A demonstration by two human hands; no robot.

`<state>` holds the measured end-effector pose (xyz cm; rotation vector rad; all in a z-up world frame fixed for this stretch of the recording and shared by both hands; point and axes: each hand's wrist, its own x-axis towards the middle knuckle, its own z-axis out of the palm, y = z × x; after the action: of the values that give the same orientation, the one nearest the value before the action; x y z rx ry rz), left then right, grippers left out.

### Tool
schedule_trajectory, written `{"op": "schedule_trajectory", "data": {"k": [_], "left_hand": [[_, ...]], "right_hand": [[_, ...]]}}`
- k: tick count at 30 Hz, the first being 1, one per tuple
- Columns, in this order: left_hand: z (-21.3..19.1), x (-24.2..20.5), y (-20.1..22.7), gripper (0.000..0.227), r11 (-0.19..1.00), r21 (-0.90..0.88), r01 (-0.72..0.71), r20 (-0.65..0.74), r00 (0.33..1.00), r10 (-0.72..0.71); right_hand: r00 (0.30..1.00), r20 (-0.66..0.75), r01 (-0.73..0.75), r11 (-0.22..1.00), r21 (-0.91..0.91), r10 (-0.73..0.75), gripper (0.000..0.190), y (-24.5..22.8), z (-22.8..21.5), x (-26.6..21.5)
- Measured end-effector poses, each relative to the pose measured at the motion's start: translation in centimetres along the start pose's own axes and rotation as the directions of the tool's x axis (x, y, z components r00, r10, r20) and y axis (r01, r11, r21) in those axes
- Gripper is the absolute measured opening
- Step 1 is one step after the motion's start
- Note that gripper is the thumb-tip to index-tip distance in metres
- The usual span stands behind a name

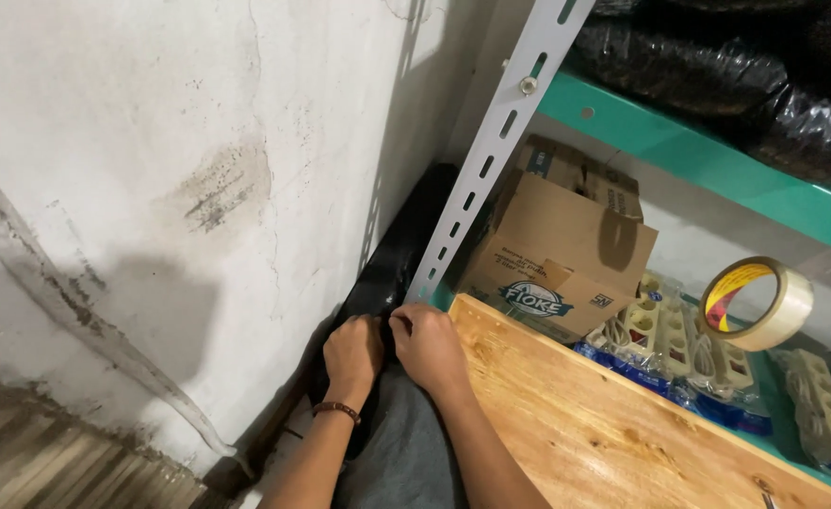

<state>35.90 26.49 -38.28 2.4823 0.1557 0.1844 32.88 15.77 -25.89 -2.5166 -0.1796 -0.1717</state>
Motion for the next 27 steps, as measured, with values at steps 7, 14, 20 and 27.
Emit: {"op": "schedule_trajectory", "data": {"k": [7, 14, 20, 27], "left_hand": [[-4.6, -1.9, 1.2, 0.026, 0.998, -0.057, -0.013, -0.265, 0.964, -0.002], [-7.6, -4.5, 2.4, 0.021, 0.964, -0.212, -0.159, -0.472, 0.881, 0.042], [-10.6, -6.9, 5.1, 0.014, 0.828, -0.137, -0.543, -0.593, 0.715, 0.371], [-16.0, -9.6, 8.3, 0.027, 0.635, -0.391, -0.666, -0.656, 0.686, 0.315]], "right_hand": [[1.000, 0.008, 0.002, 1.000, 0.004, -0.002, 0.023, 0.3, 0.0, 0.1], [0.988, 0.082, -0.148, 0.952, 0.269, 0.130, 0.052, -1.8, -2.9, 0.0], [0.973, 0.147, -0.220, 0.908, 0.356, 0.178, 0.039, -6.0, -5.1, -0.1], [0.991, -0.133, 0.069, 0.958, 0.280, -0.033, 0.026, -9.5, -9.0, -3.2]]}}
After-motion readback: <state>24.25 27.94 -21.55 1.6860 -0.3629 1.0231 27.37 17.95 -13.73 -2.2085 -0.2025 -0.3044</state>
